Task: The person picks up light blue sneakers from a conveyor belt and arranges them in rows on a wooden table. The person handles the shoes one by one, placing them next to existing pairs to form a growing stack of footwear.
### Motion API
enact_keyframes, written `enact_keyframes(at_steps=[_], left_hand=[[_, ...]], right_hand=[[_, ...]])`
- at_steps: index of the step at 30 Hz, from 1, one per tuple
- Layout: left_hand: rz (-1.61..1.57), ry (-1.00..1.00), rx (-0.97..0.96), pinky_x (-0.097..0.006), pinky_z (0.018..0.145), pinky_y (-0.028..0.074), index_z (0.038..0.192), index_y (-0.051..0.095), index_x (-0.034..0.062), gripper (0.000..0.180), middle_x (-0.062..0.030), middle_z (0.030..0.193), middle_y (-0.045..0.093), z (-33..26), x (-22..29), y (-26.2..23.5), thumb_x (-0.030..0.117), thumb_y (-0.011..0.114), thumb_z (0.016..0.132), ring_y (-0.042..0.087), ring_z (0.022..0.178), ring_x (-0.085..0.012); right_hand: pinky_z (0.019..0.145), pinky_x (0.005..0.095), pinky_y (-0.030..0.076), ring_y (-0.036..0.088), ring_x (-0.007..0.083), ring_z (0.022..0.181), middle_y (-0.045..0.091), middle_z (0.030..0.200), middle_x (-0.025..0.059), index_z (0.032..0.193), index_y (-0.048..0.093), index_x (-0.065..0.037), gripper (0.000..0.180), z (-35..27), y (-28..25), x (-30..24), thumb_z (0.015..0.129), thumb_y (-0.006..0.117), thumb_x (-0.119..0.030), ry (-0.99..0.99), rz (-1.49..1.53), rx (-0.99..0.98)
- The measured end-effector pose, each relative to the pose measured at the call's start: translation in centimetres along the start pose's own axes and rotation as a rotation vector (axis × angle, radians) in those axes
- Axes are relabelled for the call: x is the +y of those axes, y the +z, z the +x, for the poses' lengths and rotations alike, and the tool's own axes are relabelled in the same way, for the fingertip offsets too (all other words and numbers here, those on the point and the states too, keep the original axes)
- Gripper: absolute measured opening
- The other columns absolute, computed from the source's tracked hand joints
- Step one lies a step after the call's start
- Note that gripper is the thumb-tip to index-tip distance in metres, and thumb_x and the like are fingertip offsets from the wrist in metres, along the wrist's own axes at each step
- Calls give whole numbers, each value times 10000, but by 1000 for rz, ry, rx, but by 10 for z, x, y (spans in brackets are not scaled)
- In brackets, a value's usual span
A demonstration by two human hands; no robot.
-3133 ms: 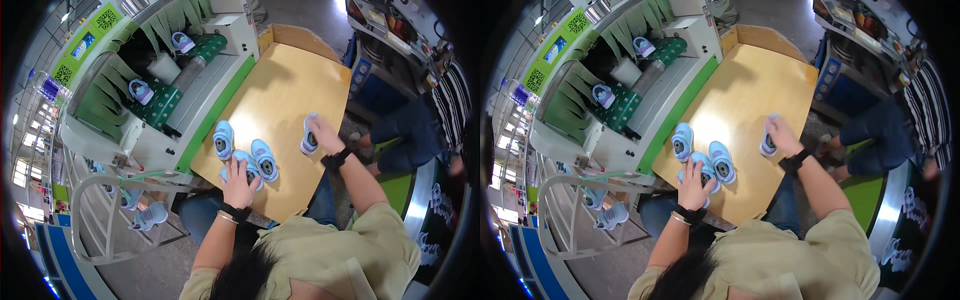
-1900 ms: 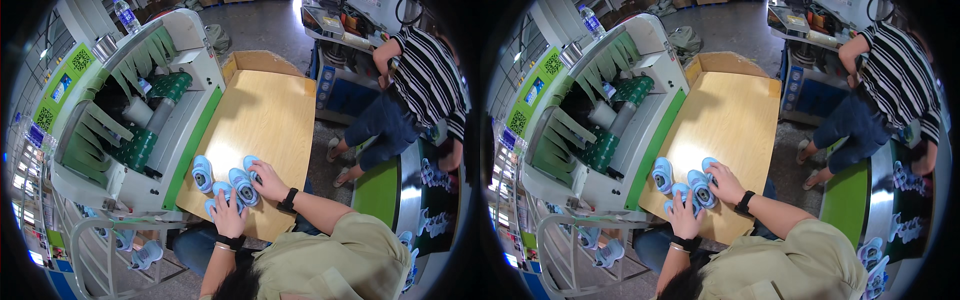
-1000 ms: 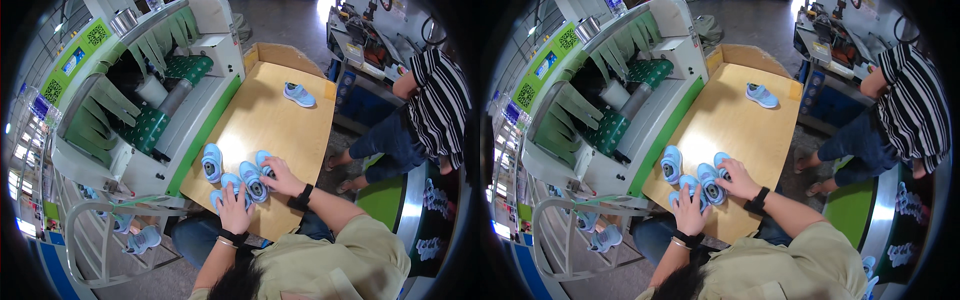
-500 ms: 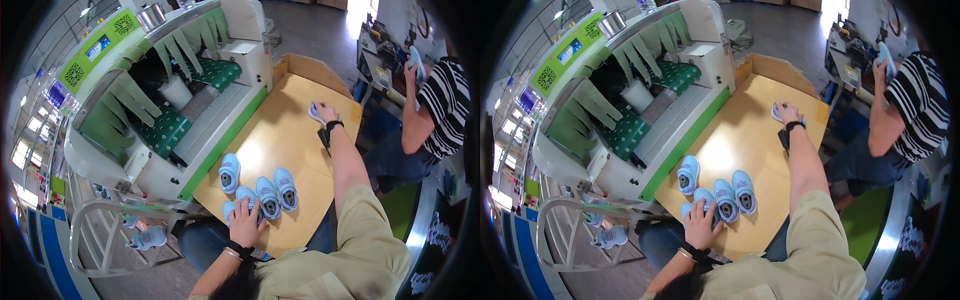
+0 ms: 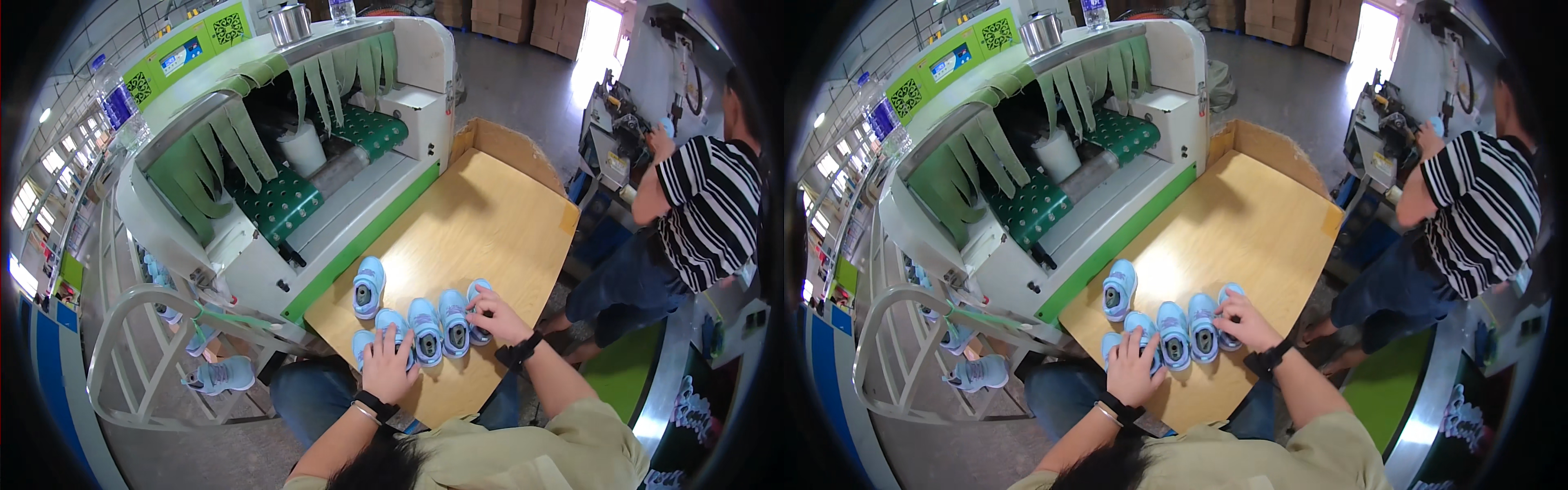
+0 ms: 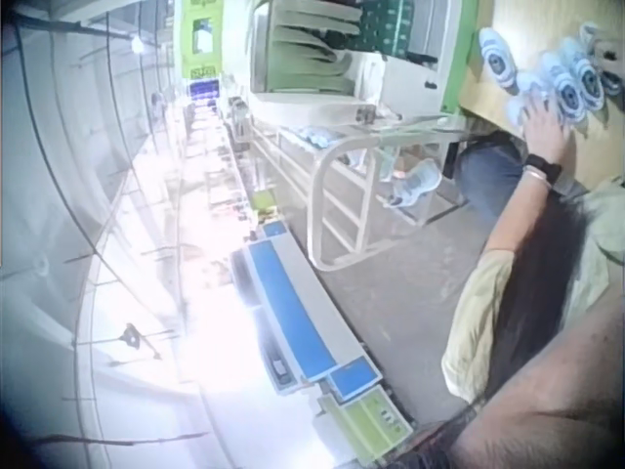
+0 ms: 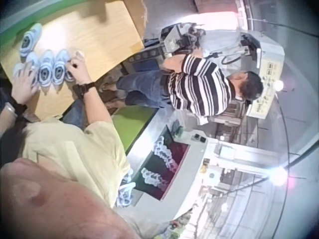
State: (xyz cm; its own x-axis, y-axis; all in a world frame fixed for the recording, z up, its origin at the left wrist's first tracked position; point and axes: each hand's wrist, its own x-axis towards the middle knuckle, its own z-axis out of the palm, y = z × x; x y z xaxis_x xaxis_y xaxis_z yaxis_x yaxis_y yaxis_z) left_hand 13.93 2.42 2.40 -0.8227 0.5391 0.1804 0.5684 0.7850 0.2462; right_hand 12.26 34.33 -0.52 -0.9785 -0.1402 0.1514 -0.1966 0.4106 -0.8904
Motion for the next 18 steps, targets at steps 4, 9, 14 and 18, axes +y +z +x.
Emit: enact_keyframes(at_steps=[4,9,14,18], left_hand=[[2,-4,15,-553,1048,375,1482,529,157,729,-216,1513,459,-3,-2,2,398,768,837,446,1380,-446],[41,-4,32,-543,1050,366,1482,526,158,738,-222,1506,462,-6,-4,6,408,766,830,443,1376,-429],[15,-8,26,-542,1051,366,1484,523,162,739,-227,1517,456,-7,-2,4,410,767,832,436,1379,-430],[32,0,33,-540,1050,368,1483,524,161,739,-231,1520,454,-8,-4,6,415,768,833,437,1377,-432]], right_hand=[[1215,499,282,503,342,1321,682,985,49,731,579,-58,301,-11,11,9,921,762,-203,12,22,73],[1006,447,444,600,340,1119,692,969,61,766,659,-31,228,-2,29,7,917,748,-177,20,-187,233],[949,434,463,615,339,1093,700,999,79,785,686,-25,181,-13,46,10,902,754,-145,-97,-190,482],[949,437,460,611,331,1102,695,1014,88,827,721,-27,129,-13,46,13,895,758,-131,-131,-229,455]])
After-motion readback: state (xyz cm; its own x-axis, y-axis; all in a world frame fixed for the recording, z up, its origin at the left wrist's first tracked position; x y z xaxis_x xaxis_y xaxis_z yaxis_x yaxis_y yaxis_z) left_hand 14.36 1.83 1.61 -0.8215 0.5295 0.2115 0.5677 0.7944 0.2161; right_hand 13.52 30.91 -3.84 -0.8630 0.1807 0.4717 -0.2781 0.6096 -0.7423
